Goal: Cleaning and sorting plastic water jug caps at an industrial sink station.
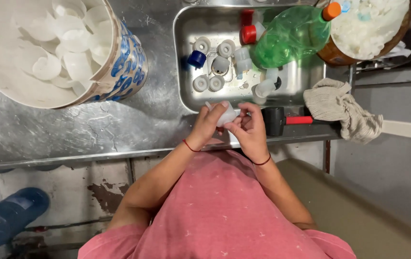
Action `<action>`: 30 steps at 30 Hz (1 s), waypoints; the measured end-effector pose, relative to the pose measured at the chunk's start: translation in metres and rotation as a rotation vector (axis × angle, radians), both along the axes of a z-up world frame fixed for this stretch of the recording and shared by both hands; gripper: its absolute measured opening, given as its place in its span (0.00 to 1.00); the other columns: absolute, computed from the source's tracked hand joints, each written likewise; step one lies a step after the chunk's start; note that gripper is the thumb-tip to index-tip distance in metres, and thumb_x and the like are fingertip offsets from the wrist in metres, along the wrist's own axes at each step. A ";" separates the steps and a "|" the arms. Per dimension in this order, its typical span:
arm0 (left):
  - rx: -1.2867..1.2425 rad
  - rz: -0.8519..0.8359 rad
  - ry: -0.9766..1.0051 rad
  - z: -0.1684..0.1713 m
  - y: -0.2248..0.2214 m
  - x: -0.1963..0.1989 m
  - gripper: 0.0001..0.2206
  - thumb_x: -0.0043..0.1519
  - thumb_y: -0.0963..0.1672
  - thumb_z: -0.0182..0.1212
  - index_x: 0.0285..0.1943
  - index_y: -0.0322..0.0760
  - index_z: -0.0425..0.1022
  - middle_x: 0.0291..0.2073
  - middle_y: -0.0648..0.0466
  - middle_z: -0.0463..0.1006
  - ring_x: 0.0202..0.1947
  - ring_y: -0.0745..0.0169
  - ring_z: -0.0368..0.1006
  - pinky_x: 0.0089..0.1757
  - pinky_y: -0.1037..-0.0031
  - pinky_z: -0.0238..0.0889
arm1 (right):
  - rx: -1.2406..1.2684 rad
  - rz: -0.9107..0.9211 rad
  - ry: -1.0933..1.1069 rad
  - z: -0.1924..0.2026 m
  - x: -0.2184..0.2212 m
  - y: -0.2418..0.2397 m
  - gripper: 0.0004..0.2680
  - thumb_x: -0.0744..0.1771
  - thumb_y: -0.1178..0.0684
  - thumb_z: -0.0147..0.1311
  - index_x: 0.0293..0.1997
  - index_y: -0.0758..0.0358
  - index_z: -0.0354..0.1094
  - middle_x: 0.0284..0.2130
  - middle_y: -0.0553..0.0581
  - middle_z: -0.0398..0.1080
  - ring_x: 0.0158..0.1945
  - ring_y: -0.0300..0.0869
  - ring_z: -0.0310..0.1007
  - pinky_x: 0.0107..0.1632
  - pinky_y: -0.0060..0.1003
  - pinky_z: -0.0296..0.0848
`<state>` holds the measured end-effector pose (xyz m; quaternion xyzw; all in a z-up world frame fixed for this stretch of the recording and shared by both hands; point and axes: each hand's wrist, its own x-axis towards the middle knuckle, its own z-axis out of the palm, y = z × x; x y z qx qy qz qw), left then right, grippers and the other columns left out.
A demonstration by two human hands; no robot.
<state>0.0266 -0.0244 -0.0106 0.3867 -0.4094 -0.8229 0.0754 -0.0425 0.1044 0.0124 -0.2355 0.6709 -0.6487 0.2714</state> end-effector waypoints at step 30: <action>-1.357 -0.315 0.424 0.005 -0.019 -0.034 0.27 0.52 0.38 0.69 0.61 0.32 0.65 0.54 0.41 0.70 0.55 0.38 0.70 0.53 0.55 0.68 | 0.357 -0.310 0.357 0.038 -0.015 0.116 0.10 0.68 0.64 0.54 0.56 0.72 0.69 0.55 0.70 0.69 0.61 0.56 0.68 0.59 0.49 0.70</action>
